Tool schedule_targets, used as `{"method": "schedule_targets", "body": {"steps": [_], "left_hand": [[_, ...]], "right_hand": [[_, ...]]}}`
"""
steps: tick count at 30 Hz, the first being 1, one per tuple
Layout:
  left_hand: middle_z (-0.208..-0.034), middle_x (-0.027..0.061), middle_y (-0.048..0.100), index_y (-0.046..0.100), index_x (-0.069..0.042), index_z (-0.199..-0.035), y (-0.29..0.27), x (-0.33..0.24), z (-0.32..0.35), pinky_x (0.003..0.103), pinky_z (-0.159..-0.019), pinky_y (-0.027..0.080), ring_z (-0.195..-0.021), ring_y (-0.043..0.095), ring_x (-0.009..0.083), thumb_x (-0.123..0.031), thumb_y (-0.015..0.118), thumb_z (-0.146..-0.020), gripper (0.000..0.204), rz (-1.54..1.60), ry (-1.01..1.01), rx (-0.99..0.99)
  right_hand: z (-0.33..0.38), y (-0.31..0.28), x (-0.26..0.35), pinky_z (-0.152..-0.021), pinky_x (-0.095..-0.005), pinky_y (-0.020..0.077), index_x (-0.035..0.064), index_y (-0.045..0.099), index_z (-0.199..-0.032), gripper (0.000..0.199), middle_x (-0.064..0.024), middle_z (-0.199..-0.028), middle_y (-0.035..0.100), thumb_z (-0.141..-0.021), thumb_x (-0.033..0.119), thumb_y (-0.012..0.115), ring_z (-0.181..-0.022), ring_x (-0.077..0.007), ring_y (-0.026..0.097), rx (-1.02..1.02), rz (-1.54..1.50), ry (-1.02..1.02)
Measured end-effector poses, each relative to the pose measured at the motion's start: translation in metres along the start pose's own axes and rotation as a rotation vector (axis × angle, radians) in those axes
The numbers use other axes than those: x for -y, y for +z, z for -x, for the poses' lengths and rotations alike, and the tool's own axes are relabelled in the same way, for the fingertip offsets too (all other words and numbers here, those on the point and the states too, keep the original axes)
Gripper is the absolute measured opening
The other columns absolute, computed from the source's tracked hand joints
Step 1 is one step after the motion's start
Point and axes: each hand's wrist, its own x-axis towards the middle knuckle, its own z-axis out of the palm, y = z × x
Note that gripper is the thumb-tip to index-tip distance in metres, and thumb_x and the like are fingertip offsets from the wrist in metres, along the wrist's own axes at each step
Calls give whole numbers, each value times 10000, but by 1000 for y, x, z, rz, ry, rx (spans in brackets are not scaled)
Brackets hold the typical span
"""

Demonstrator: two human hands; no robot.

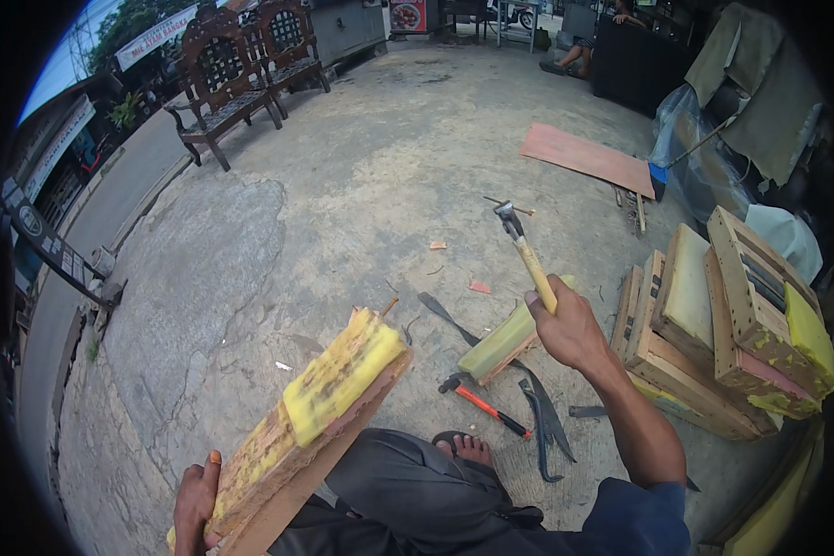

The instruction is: The person uses a hammer and pliers to remove nails from wooden planks. They repeatedly strike the planks to separate them and pull out nails, then place the separated pieces on the ground.

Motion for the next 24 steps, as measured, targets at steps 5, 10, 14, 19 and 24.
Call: {"method": "schedule_targets", "body": {"steps": [5, 10, 14, 19, 24], "left_hand": [[-1000, 399, 599, 609, 183, -939, 7, 12, 8, 516, -897, 464, -982, 600, 517, -745, 397, -999, 954, 86, 112, -175], [-1060, 376, 576, 607, 180, -986, 22, 45, -23, 492, -935, 454, -1036, 576, 504, -693, 399, -1032, 899, 78, 207, -231], [-1072, 352, 565, 597, 176, -1023, 6, 26, -12, 486, -954, 440, -1031, 548, 500, -678, 398, -1040, 877, 18, 241, -127], [-887, 320, 594, 685, 46, -988, 14, 26, -26, 529, -888, 423, -964, 501, 478, -580, 346, -1092, 719, -13, 346, -195], [-943, 335, 598, 689, 48, -990, 7, 17, -16, 537, -898, 428, -994, 513, 489, -554, 362, -1092, 693, -24, 335, -196]], "right_hand": [[9, -14, -92, -761, -402, 532, -10, 587, -1190, 296, -79, -904, 686, -1041, 245, 580, -833, -195, 666, 199, -450, 527], [25, -7, -119, -843, -408, 533, -4, 575, -1310, 374, -143, -1032, 723, -1025, 237, 602, -995, -222, 688, 504, -336, 596], [19, -22, -71, -951, -454, 515, 36, 518, -1448, 481, -214, -1158, 706, -1012, 218, 611, -1099, -341, 683, 616, 80, 160], [14, -54, -3, -1066, -503, 469, 80, 502, -1487, 528, -204, -1273, 656, -975, 143, 616, -1208, -372, 638, 639, 249, -412], [-5, -63, 35, -1159, -584, 405, 149, 487, -1505, 590, -170, -1253, 654, -934, 49, 598, -1226, -337, 637, 599, 512, -628]]}}
